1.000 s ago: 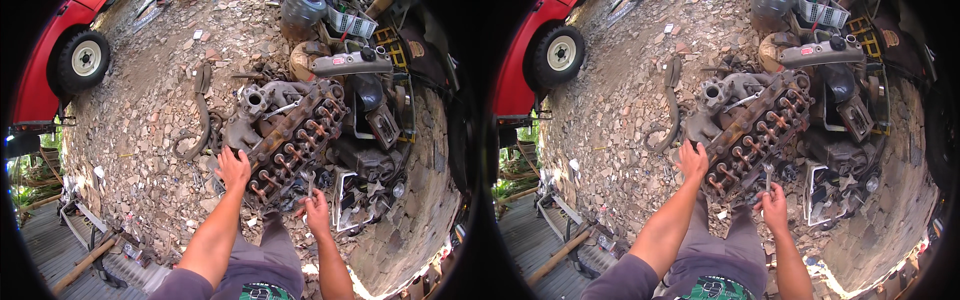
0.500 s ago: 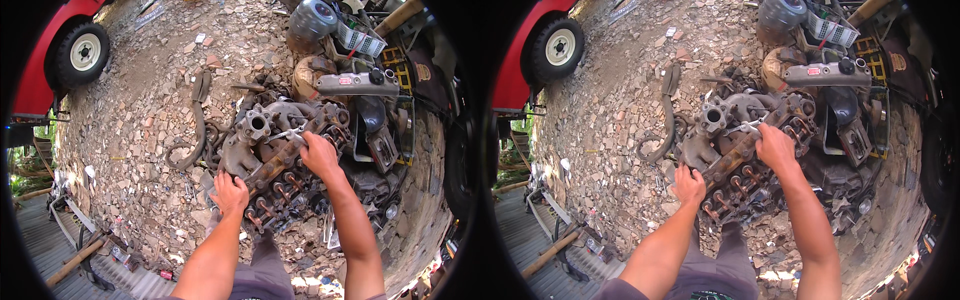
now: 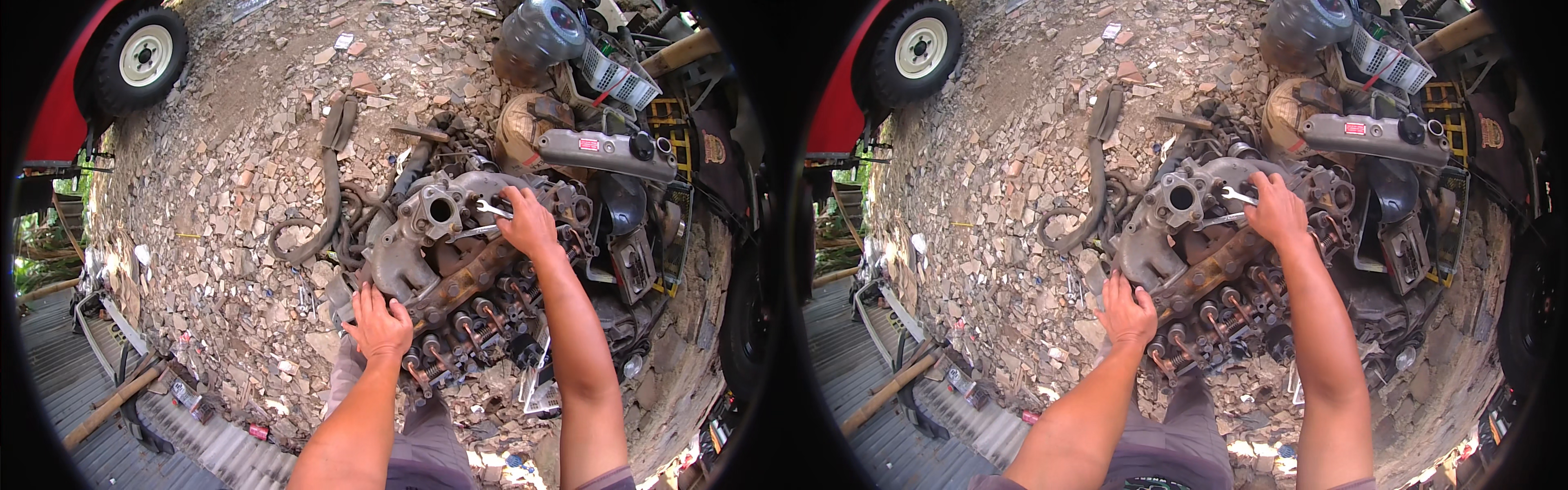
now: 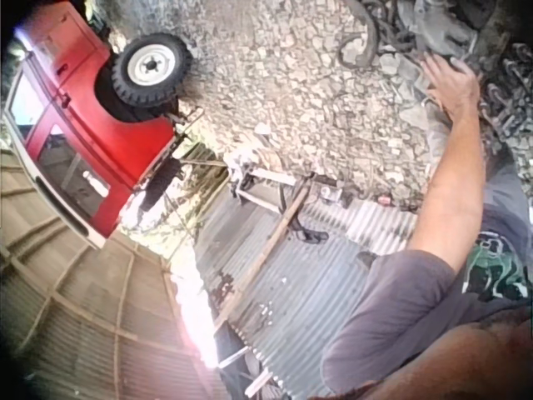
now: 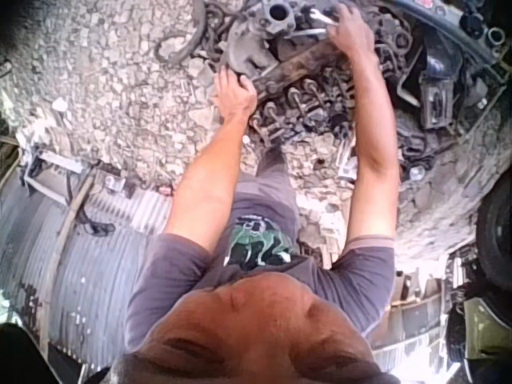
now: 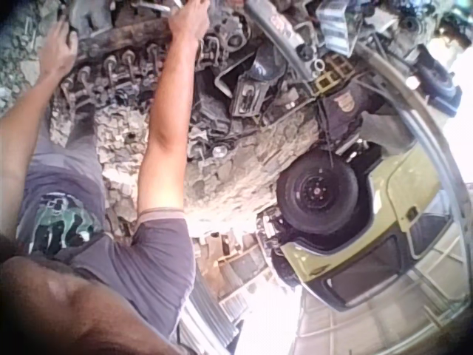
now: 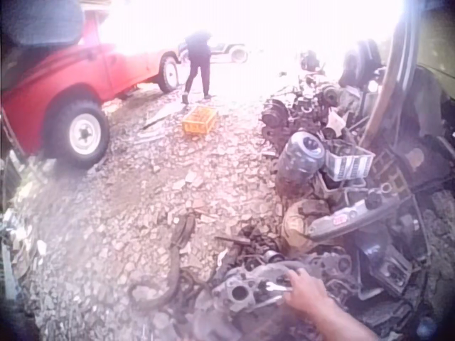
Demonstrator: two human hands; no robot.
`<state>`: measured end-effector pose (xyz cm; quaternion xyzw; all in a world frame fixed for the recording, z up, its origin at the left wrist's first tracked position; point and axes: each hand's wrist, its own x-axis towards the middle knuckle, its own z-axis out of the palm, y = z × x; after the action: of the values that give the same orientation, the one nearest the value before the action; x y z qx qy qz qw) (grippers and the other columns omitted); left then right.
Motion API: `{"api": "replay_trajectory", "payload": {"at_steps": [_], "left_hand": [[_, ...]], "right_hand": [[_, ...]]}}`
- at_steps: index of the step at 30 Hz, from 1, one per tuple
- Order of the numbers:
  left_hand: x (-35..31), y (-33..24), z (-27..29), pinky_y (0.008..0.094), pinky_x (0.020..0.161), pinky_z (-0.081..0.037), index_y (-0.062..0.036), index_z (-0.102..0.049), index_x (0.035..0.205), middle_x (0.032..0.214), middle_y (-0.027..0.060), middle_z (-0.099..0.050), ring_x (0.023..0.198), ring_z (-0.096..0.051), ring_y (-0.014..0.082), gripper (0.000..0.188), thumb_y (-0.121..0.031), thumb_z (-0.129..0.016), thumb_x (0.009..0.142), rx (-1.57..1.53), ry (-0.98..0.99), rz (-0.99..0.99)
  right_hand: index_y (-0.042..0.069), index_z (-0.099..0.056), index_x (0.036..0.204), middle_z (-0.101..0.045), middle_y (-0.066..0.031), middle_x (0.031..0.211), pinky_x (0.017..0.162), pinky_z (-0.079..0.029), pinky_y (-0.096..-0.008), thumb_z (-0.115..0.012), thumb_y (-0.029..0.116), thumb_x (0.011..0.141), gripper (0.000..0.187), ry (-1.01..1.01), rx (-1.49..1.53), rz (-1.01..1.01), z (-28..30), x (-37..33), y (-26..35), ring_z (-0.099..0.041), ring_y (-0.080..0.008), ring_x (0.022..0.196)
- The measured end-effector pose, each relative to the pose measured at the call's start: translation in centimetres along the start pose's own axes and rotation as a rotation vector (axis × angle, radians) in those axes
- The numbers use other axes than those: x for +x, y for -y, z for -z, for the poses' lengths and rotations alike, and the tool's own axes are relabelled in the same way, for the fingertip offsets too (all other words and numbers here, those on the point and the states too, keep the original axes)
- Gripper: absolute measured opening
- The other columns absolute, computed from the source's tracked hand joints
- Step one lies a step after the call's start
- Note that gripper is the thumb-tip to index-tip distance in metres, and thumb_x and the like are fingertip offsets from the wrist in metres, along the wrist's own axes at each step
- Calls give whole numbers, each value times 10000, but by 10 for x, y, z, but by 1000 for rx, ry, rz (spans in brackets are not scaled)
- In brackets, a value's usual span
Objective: The person aligns a silver valve cover onto a dirty engine block and uses a wrench to tighten the bolts. They systematically work around the cover, securing it in place before briefly inspecting the underside of the assembly.
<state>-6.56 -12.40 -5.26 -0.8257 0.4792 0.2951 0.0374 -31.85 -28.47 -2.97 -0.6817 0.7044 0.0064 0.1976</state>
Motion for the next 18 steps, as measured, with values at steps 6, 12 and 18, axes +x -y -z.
{"api": "replay_trajectory", "payload": {"at_steps": [6,12,18], "left_hand": [[-1,-3,2,702,1113,-166,-61,-423,1434,1555,76,-350,1460,-278,290,563,-306,-445,927,-21,-11,-9],[1,-1,-2,731,1093,-149,-83,-431,1436,1554,52,-357,1468,-265,280,570,-313,-452,915,-31,-14,-9],[-1,-2,3,707,1108,-182,-57,-437,1420,1560,75,-344,1461,-276,292,553,-294,-447,920,-9,3,3]], "right_hand": [[152,-545,1252,-600,-152,1128,862,-495,-491,-706,269,819,477,36,-8,1,-4,1,-3,-613,-394,1034],[133,-539,1265,-605,-157,1105,851,-493,-489,-675,229,824,471,0,15,-1,-7,-6,-2,-608,-394,1028],[87,-553,1162,-627,-165,1017,790,-504,-497,-656,219,831,371,-79,76,159,-7,-28,1,-638,-388,926]]}}
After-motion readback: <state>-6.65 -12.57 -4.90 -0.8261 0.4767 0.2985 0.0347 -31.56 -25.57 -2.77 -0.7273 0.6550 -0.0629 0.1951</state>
